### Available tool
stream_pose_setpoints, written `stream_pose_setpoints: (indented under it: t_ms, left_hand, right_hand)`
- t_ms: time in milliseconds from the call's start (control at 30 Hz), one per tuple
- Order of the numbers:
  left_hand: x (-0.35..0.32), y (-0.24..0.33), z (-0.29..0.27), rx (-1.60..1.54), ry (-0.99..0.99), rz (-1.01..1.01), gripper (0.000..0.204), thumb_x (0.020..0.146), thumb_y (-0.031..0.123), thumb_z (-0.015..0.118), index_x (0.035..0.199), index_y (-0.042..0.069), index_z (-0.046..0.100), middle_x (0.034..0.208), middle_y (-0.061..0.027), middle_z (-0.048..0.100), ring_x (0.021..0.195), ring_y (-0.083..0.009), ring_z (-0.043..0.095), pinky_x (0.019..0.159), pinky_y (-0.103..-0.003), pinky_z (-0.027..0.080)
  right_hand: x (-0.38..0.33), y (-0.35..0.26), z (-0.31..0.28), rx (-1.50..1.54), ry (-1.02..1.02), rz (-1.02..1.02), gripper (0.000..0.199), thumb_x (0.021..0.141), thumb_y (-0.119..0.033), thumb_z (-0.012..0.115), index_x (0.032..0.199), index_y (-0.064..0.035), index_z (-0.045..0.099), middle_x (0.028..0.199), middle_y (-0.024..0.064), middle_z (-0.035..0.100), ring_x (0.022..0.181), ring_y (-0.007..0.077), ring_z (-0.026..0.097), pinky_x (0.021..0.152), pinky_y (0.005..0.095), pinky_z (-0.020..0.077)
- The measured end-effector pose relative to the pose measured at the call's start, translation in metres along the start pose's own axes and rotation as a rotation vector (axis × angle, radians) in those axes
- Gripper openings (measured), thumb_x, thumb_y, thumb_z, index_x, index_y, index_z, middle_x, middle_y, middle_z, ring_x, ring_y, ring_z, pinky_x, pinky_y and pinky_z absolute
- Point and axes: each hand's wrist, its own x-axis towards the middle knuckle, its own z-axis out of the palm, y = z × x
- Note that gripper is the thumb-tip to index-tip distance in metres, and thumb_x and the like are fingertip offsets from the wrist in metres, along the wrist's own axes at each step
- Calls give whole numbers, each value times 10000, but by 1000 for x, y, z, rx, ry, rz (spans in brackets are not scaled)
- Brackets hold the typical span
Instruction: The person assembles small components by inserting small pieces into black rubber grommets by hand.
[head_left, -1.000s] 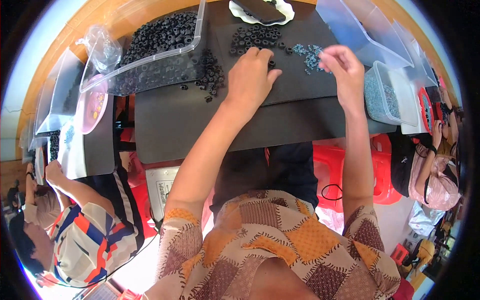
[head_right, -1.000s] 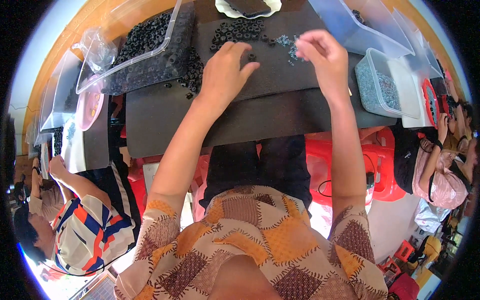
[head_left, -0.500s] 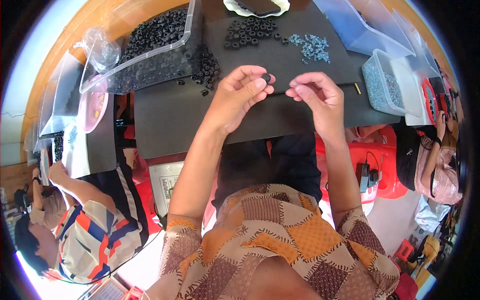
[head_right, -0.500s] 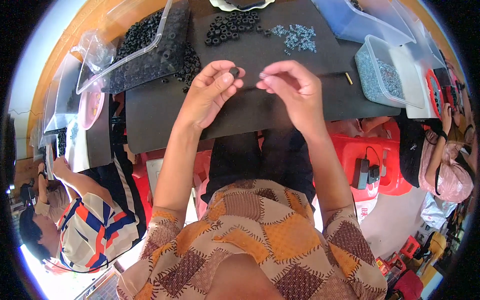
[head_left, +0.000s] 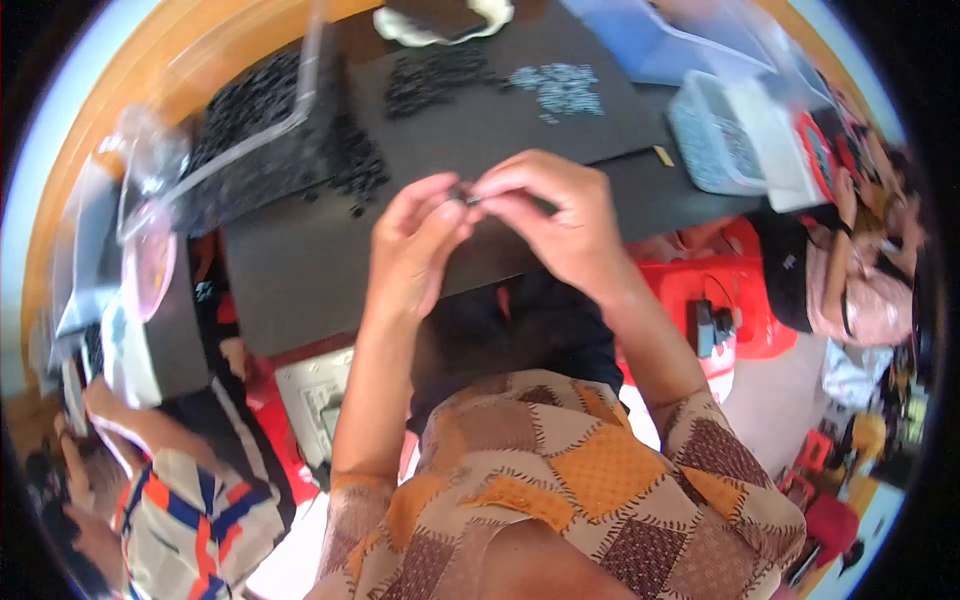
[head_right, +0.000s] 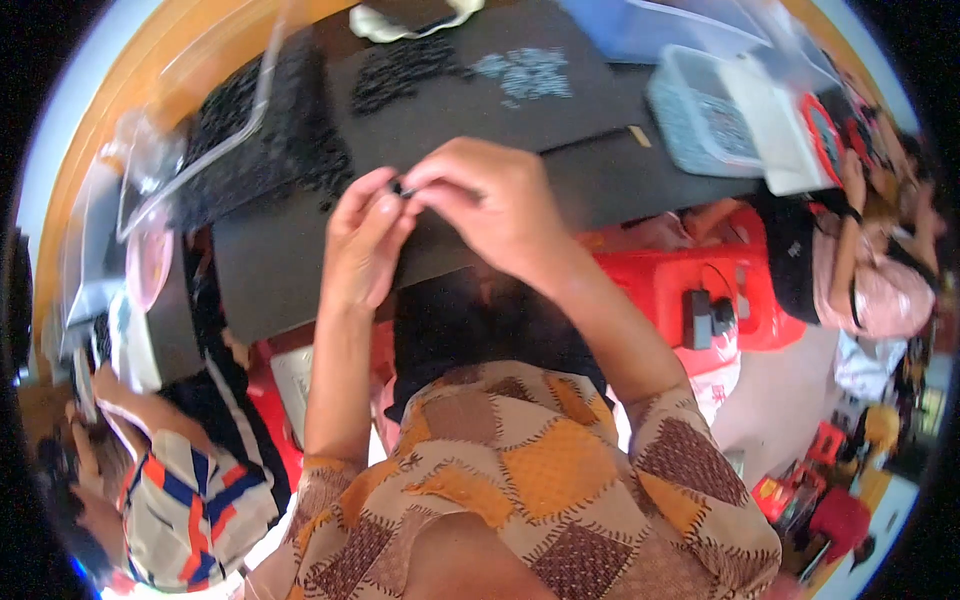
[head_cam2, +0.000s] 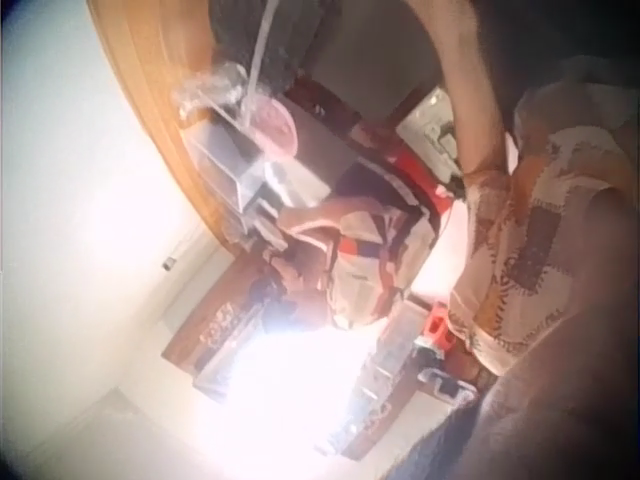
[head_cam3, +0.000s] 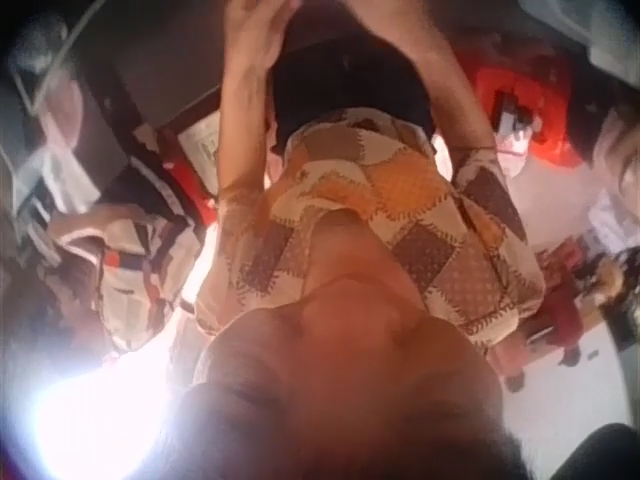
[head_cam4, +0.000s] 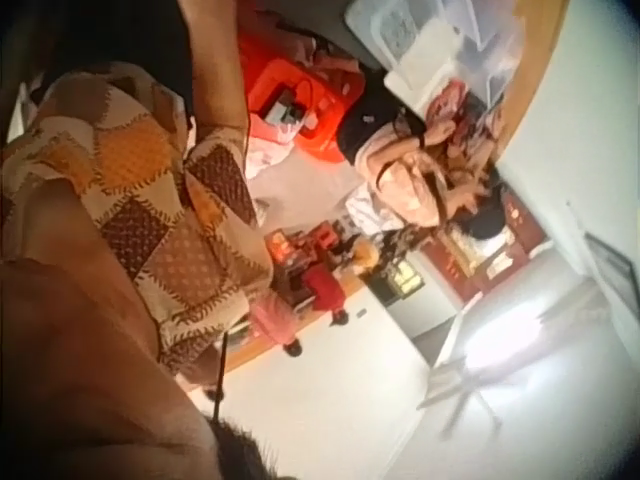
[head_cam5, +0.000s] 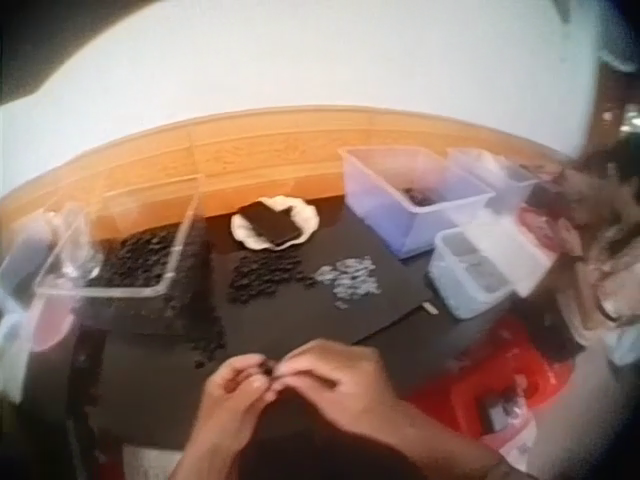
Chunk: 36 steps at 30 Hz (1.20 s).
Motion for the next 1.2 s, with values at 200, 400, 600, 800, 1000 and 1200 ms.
stream_pose_setpoints:
  t_ms: [200,400,600,800,1000,1200]
  left_hand:
    - [-10,-5,-4,44,13,62,265,890,2,708,1142,33,631,976,-26,654,900,-145,670,810,-244,551]
    - [-21,-6,4,83,79,2,250,903,7,700,1144,26,638,964,-34,668,887,-148,681,799,-254,577]
    - [-37,-5,-9,65,80,10,240,912,8,689,1147,22,641,991,-67,683,865,-154,682,785,-255,578]
    - [-47,2,-22,87,25,-33,219,920,22,679,1136,18,639,1002,-83,690,848,-141,672,793,-275,571]
    - [-65,19,-47,76,116,46,201,923,19,674,1120,16,638,1017,-94,693,898,-153,685,822,-274,580]
    - [-67,39,-67,-111,213,187,239,942,-8,630,1179,17,611,1111,-120,678,1002,-209,696,861,-264,588]
  right_hand:
    - [-3,-6,-1,-155,-54,-100,106,810,-52,728,907,-55,686,830,74,662,745,270,663,631,349,516]
    - [-5,-9,-11,-281,-176,-85,92,834,-135,714,897,-74,687,821,62,656,742,275,655,641,380,510]
    - [-6,-3,4,-45,-226,-33,91,814,-98,725,864,-41,675,814,82,646,715,275,653,642,352,513]
    - [2,-4,14,334,-412,385,117,829,-30,756,821,-8,642,782,7,611,683,50,580,596,229,445]
    - [23,-8,52,338,-584,359,99,853,-49,739,847,-8,649,811,1,603,662,46,527,583,230,420]
    - [68,24,62,-207,-337,23,152,830,-161,727,888,-27,685,826,92,624,744,260,635,674,362,497]
